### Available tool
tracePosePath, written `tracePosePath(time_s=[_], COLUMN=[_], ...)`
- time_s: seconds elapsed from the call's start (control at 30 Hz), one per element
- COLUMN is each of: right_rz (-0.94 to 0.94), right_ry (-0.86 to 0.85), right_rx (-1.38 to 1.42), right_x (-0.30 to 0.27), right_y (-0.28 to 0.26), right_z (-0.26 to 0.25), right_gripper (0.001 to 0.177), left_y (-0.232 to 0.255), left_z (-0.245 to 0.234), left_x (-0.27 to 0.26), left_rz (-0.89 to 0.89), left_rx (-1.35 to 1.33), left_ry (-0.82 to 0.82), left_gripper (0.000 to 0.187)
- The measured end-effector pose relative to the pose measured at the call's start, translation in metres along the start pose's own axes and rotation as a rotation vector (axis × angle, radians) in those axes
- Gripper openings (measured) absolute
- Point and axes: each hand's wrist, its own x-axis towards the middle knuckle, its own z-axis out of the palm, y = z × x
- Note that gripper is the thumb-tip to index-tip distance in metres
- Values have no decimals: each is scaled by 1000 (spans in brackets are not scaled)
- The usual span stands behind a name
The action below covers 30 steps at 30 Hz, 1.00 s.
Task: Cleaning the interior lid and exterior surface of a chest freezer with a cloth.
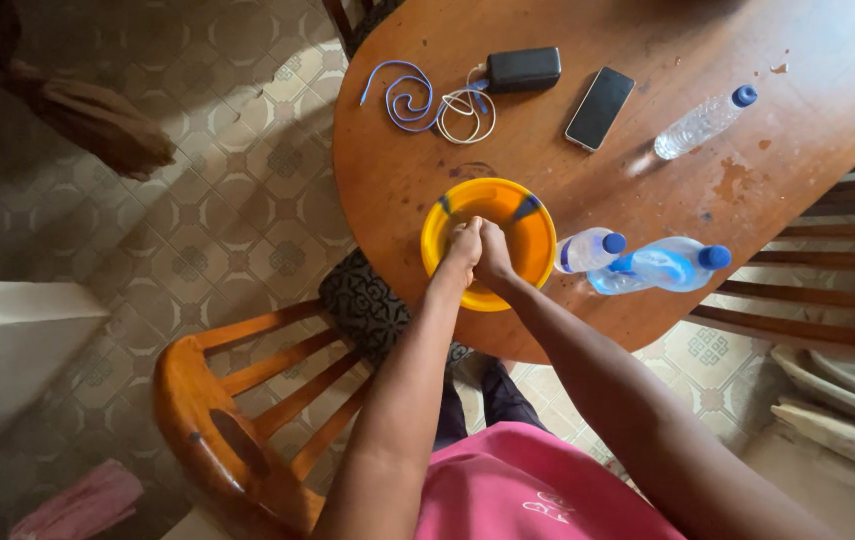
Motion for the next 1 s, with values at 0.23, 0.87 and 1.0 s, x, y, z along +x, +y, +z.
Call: tracePosePath(time_s=[0.23,0.87,1.0], right_rz=[64,31,123], right_ry=[82,165,102], right_rx=[159,176,364], right_x=[1,-35,-16], right_y=[-9,-73,-30], right_z=[8,-37,-43], right_gripper=[10,19,24], left_y=[26,40,71], left_z=[-3,-35,-30], left_x=[-20,-55,-69], left_rz=[-30,329,670], left_rx=[119,-186,183], left_ry=[12,-175,10], left_gripper=[52,18,19])
